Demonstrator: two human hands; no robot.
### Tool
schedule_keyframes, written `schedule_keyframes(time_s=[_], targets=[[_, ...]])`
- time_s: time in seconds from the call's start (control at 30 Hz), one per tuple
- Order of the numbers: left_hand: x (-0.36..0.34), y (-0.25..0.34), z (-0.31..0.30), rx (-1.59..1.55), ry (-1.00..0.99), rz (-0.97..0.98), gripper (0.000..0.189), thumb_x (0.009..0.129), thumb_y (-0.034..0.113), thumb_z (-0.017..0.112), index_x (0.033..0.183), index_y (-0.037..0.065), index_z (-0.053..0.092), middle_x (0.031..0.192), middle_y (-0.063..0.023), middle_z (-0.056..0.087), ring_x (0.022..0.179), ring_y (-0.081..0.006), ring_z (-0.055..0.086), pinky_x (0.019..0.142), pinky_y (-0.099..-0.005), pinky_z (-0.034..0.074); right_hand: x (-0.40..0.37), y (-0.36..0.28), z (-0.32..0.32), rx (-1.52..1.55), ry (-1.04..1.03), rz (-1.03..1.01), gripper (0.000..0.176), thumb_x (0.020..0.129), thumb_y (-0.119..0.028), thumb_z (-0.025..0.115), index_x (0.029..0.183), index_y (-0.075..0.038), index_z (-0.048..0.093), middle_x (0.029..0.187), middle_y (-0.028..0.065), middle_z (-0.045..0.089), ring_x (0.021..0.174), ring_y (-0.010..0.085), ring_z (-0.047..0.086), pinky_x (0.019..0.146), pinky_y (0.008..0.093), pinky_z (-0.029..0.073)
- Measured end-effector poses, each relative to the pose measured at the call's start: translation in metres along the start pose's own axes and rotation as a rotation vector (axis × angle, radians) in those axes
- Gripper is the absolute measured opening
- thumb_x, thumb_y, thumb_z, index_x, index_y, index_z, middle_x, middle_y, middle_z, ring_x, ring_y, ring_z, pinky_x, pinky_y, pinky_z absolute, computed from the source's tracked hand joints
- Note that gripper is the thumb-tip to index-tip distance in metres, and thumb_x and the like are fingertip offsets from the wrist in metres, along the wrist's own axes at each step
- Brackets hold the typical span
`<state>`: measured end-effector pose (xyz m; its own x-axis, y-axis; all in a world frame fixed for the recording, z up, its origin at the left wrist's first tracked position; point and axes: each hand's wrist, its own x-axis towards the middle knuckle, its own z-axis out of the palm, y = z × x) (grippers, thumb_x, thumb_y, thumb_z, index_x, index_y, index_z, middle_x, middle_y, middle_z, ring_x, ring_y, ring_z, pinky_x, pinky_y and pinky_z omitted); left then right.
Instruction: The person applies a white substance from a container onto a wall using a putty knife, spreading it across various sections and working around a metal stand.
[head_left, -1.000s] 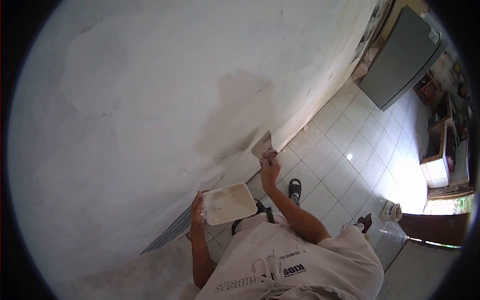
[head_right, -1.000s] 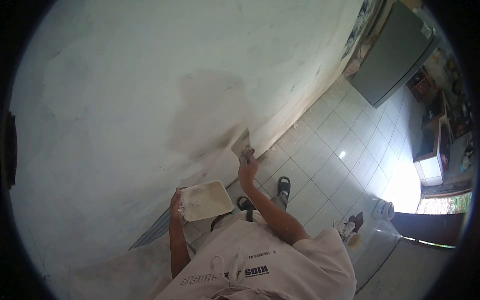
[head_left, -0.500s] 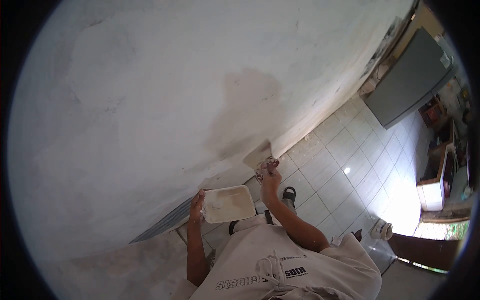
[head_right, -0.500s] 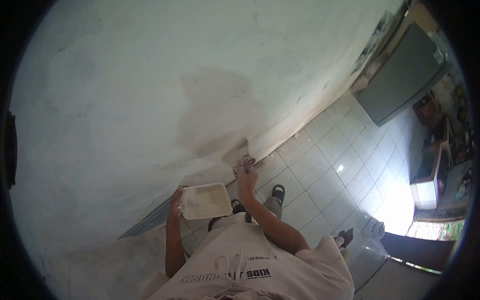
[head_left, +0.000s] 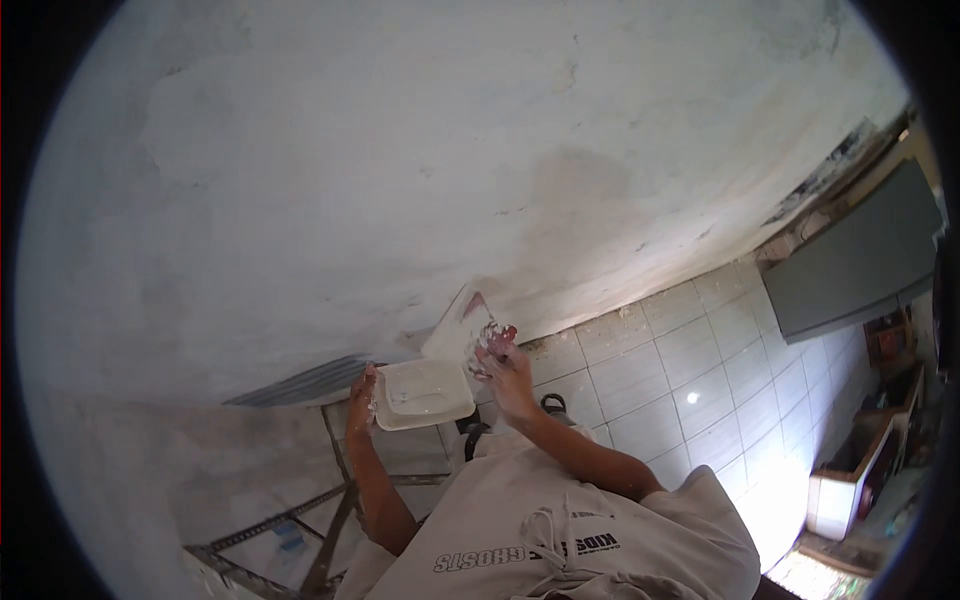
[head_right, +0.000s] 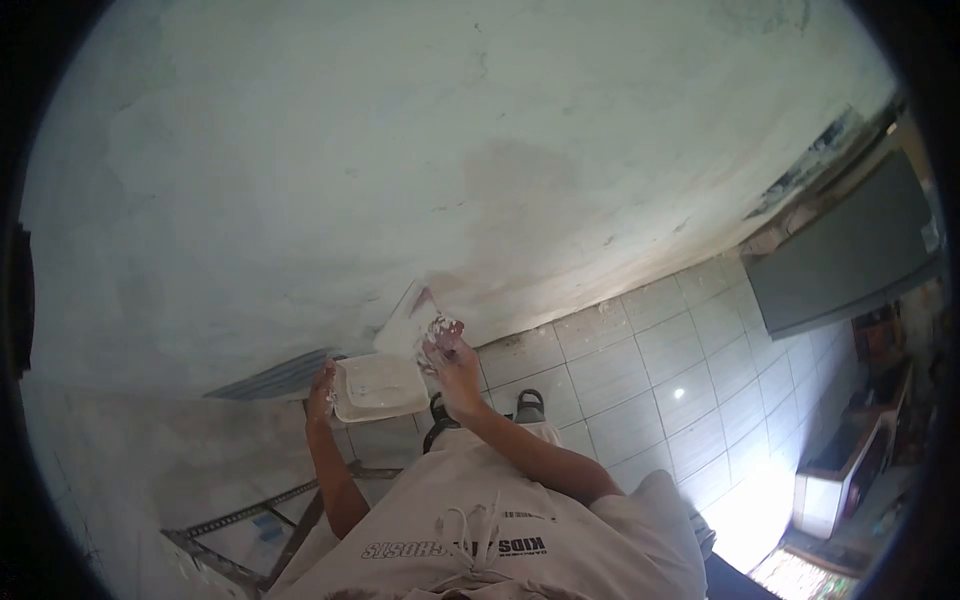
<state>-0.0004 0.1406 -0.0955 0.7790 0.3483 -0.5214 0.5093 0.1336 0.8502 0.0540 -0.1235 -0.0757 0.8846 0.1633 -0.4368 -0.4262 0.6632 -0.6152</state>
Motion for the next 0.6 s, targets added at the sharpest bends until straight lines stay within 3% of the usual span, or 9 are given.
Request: schedule_keyframes(time_s=[0.03, 0.17, 0.23, 0.27, 0.3, 0.37, 0.4, 0.5, 0.6], targets=[[-0.014, 0.002, 0.022, -0.052, 0.199, 0.0, 0.048, 0.092, 0.039, 0.057, 0.119, -0.001, 0.055, 0.104, -0.0051, 0.062, 0.097, -0.0151, 0.056, 0.088, -0.0302, 0.042, -0.004, -0.013, -0.014, -0.214, -0.089, 0.019, 0.017, 0.088, -0.005, 0.058, 0.104, -0.003, 0.055, 0.095, 0.0028, 0.06, 0.084, 0.0111, 0.06, 0.07, 0.0254, 0.049], [-0.047, -0.01, 0.08, -0.198, 0.354, 0.092, 0.045, 0.093, 0.039, 0.056, 0.114, -0.001, 0.057, 0.101, -0.0056, 0.062, 0.092, -0.0145, 0.056, 0.085, -0.03, 0.043, -0.011, -0.067, -0.041, -0.415, -0.228, -0.16, 0.02, 0.087, -0.002, 0.058, 0.107, 0.001, 0.055, 0.093, 0.0035, 0.063, 0.081, 0.0117, 0.062, 0.071, 0.0263, 0.049], [-0.061, -0.025, 0.099, -0.33, 0.27, 0.08, 0.046, 0.092, 0.041, 0.056, 0.111, -0.001, 0.057, 0.098, -0.0052, 0.061, 0.09, -0.0138, 0.055, 0.082, -0.029, 0.044, 0.003, -0.082, -0.065, -1.056, -0.336, -0.303, 0.027, 0.083, 0.003, 0.056, 0.111, 0.002, 0.054, 0.09, 0.009, 0.066, 0.08, 0.0158, 0.064, 0.071, 0.0266, 0.049], [-0.069, -0.031, 0.11, -0.345, 0.301, 0.066, 0.046, 0.092, 0.041, 0.056, 0.111, -0.001, 0.057, 0.098, -0.0052, 0.061, 0.09, -0.0138, 0.055, 0.082, -0.029, 0.044, -0.004, -0.118, -0.049, -1.198, -0.542, -0.518, 0.033, 0.08, 0.003, 0.058, 0.113, 0.001, 0.054, 0.09, 0.0148, 0.066, 0.079, 0.026, 0.065, 0.072, 0.0308, 0.05], [-0.075, -0.037, 0.118, -0.373, 0.272, 0.092, 0.046, 0.092, 0.042, 0.055, 0.11, -0.001, 0.057, 0.098, -0.0048, 0.061, 0.088, -0.013, 0.055, 0.08, -0.0281, 0.044, -0.004, -0.134, -0.039, -1.202, -0.574, -0.501, 0.033, 0.08, 0.003, 0.058, 0.113, 0.001, 0.054, 0.09, 0.0148, 0.066, 0.079, 0.026, 0.065, 0.072, 0.0308, 0.05], [-0.088, -0.034, 0.139, -0.413, 0.267, 0.126, 0.046, 0.092, 0.042, 0.055, 0.11, 0.0, 0.057, 0.098, -0.0043, 0.061, 0.087, -0.0122, 0.055, 0.078, -0.0273, 0.045, -0.004, -0.154, -0.029, -1.458, -0.936, -0.372, 0.035, 0.079, -0.002, 0.06, 0.114, -0.001, 0.054, 0.096, 0.0185, 0.064, 0.086, 0.0361, 0.062, 0.076, 0.0367, 0.05], [-0.095, -0.027, 0.147, -0.42, 0.271, 0.122, 0.044, 0.093, 0.042, 0.055, 0.108, 0.001, 0.058, 0.096, -0.0037, 0.061, 0.085, -0.0114, 0.055, 0.075, -0.0268, 0.045, 0.002, -0.14, -0.039, -1.588, -0.992, -0.446, 0.034, 0.081, -0.008, 0.059, 0.115, -0.003, 0.055, 0.101, 0.0184, 0.063, 0.092, 0.0379, 0.059, 0.08, 0.0419, 0.048], [-0.097, -0.028, 0.156, -0.443, 0.262, 0.143, 0.041, 0.093, 0.042, 0.054, 0.105, 0.003, 0.06, 0.092, -0.0026, 0.062, 0.08, -0.0095, 0.055, 0.071, -0.0255, 0.045, -0.002, -0.146, -0.017, -1.668, -1.164, -0.54, 0.031, 0.084, -0.011, 0.058, 0.115, -0.005, 0.056, 0.103, 0.0181, 0.062, 0.095, 0.035, 0.059, 0.082, 0.0426, 0.048], [-0.101, -0.024, 0.159, -0.471, 0.188, 0.183, 0.041, 0.093, 0.042, 0.053, 0.101, 0.003, 0.061, 0.088, -0.0018, 0.061, 0.078, -0.0092, 0.055, 0.071, -0.0246, 0.044, -0.004, -0.136, -0.014, -1.688, -1.288, -0.469, 0.028, 0.085, -0.012, 0.059, 0.113, -0.006, 0.059, 0.101, 0.0156, 0.064, 0.093, 0.0331, 0.06, 0.081, 0.0432, 0.049]])
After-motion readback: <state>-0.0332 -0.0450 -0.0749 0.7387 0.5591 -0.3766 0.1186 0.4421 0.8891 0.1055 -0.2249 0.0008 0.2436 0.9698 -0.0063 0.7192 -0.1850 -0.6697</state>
